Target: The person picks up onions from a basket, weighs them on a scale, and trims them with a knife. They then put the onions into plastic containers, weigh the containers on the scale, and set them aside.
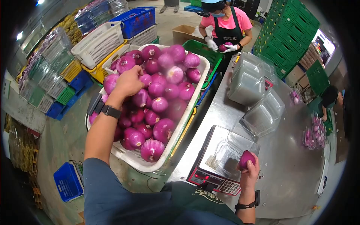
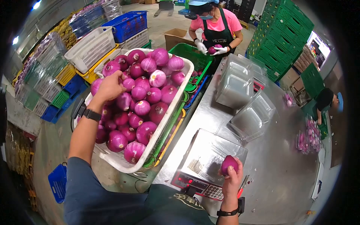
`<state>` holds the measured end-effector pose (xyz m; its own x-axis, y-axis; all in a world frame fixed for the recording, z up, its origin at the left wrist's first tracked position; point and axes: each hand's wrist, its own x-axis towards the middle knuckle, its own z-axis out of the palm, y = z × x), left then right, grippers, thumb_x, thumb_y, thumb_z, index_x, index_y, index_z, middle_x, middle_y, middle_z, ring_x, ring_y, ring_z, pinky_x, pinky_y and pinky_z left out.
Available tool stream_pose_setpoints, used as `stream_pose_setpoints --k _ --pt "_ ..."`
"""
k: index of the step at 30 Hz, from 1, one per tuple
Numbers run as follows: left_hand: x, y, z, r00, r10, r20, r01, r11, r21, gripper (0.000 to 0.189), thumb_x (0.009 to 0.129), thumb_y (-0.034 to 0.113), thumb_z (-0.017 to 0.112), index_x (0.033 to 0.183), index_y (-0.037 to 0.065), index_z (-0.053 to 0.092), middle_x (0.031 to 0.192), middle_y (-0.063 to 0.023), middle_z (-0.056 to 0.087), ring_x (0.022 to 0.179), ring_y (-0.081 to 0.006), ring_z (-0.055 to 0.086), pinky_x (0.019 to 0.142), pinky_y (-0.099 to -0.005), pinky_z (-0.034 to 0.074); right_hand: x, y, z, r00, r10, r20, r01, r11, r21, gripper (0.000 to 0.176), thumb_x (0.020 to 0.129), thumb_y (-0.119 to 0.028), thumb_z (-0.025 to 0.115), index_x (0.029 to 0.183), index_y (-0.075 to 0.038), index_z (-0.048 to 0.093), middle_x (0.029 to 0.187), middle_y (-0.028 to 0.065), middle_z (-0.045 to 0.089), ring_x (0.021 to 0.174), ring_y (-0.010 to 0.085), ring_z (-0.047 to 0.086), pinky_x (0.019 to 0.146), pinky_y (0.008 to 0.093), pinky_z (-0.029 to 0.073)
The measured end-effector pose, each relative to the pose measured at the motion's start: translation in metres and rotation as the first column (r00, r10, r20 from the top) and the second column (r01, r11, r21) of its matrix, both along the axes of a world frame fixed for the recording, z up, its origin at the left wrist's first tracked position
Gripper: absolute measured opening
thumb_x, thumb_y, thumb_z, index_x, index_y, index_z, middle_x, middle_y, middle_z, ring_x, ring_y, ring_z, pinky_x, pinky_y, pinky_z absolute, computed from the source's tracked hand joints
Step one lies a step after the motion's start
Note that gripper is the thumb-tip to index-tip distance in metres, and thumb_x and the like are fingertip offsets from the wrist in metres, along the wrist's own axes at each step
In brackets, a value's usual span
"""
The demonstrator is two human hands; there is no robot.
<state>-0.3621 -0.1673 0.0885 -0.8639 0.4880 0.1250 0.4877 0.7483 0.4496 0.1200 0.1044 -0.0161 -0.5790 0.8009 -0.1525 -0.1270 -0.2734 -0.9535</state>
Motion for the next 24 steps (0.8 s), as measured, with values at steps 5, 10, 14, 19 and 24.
stream_pose_setpoints --k 5,10,14,19,24 --pt "-0.017 0.032 -0.003 0.918 -0.181 -0.354 -0.079 0.789 -0.609 0.033 0.084 0.016 0.068 0.116 0.013 0.075 0.107 -0.0157 0.076 0.102 -0.0332 0.074 0.083 -0.0464 0.060 0.001 -0.002 -0.003 0.995 -0.052 0.089 0.044 0.995 0.091 0.057 0.087 -0.023 0.073 0.136 -0.002 0.053 0.109 0.0090 0.065 0.088 0.0192 0.066 0.069 0.0344 0.057" --pt "-0.047 0.056 -0.013 0.961 -0.202 -0.189 -0.024 0.618 -0.785 0.037 0.070 0.021 0.074 0.107 0.017 0.077 0.102 -0.0114 0.078 0.099 -0.0320 0.075 0.081 -0.0464 0.060 0.011 0.001 -0.002 0.984 -0.084 0.155 0.065 0.990 0.126 0.061 0.085 -0.019 0.076 0.139 -0.002 0.052 0.116 0.0097 0.065 0.098 0.0185 0.065 0.081 0.0319 0.056" --pt "-0.047 0.056 -0.008 0.975 -0.194 -0.107 0.029 0.592 -0.806 0.052 0.061 0.034 0.083 0.109 0.017 0.076 0.104 -0.0100 0.077 0.100 -0.0331 0.074 0.083 -0.0455 0.060 0.017 0.005 -0.003 0.980 -0.088 0.178 0.065 0.989 0.133 0.066 0.083 -0.017 0.081 0.139 -0.002 0.051 0.117 0.0111 0.065 0.102 0.0188 0.065 0.090 0.0314 0.054" --pt "-0.055 0.018 0.005 0.962 -0.190 0.195 0.242 0.923 -0.298 0.065 0.080 0.029 0.085 0.138 0.010 0.062 0.120 -0.0144 0.073 0.115 -0.0302 0.070 0.091 -0.0426 0.058 0.019 0.006 0.005 0.979 -0.089 0.184 0.064 0.988 0.141 0.068 0.081 -0.015 0.083 0.140 -0.002 0.050 0.119 0.0105 0.063 0.103 0.0178 0.064 0.093 0.0313 0.053" --pt "0.019 -0.014 0.014 0.468 -0.713 0.523 -0.163 0.512 0.844 0.071 0.095 0.014 0.068 0.157 0.012 0.033 0.124 -0.0168 0.065 0.087 -0.0376 0.075 0.063 -0.0464 0.065 0.022 0.008 0.001 0.976 -0.076 0.206 0.018 0.963 0.270 0.071 0.077 -0.009 0.085 0.139 -0.003 0.051 0.121 0.0095 0.062 0.105 0.0171 0.062 0.094 0.0309 0.052"
